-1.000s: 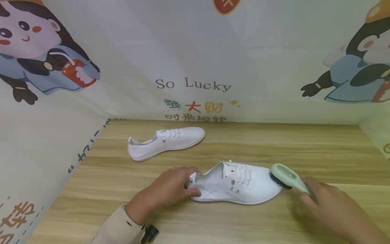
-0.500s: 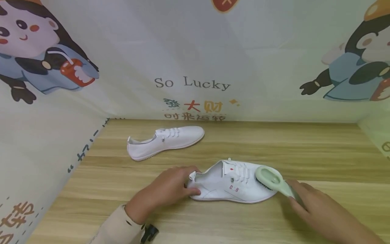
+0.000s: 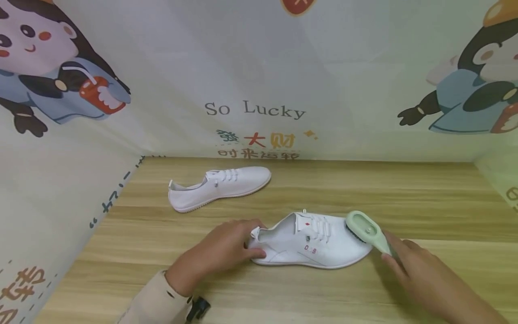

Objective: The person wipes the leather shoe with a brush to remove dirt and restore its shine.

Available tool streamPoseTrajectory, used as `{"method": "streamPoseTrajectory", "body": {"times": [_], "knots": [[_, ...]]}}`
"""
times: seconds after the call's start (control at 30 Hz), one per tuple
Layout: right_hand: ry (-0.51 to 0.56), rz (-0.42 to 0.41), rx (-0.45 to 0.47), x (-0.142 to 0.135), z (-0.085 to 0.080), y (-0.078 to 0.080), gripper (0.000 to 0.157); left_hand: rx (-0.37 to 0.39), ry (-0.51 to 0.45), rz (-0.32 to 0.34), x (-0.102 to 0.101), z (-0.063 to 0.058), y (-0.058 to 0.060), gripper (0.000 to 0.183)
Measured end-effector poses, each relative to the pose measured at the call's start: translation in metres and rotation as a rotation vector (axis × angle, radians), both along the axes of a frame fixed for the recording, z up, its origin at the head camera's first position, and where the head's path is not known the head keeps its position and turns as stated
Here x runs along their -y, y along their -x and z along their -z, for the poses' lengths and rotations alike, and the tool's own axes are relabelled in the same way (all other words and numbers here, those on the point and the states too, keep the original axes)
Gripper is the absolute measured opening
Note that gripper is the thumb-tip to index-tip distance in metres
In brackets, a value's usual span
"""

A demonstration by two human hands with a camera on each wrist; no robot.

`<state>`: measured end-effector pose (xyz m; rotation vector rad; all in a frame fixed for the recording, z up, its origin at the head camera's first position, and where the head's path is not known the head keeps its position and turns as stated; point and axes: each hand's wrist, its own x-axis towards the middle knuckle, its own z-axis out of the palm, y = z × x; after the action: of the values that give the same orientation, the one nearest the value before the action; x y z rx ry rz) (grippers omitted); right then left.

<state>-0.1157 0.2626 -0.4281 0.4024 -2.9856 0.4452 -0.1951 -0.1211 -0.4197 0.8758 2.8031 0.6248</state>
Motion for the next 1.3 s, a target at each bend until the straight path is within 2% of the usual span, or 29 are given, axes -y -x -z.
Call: {"method": "streamPoseTrajectory", "body": {"times": [0.33,0.6,0.7,0.9,0.97,1.07,1.3], "knots": [[-0.012,0.066,0.115,-0.011,-0.007,0.002,0.038,-0.005,-0.006,0.004,0.0,0.001,0.001,0.045],[-0.015,0.081,0.178,-0.012,-0.009,-0.002,0.03,-0.001,-0.004,0.008,0.001,0.001,0.0,0.045],[-0.008,0.058,0.221,-0.013,-0.011,-0.002,0.023,-0.006,-0.01,0.006,0.001,0.0,0.0,0.044],[0.057,-0.074,0.342,-0.012,-0.008,-0.002,0.02,0.005,-0.005,0.011,0.001,-0.001,0.0,0.045],[0.056,-0.097,0.328,-0.01,-0.006,-0.001,0.024,0.003,-0.001,0.004,0.001,-0.001,0.0,0.045],[0.024,-0.104,0.257,-0.006,-0.002,0.0,0.03,0.0,-0.002,-0.005,0.0,-0.002,0.001,0.045],[0.01,-0.084,0.119,0.001,0.005,0.001,0.037,0.012,0.001,0.0,0.001,-0.003,0.001,0.045]]}}
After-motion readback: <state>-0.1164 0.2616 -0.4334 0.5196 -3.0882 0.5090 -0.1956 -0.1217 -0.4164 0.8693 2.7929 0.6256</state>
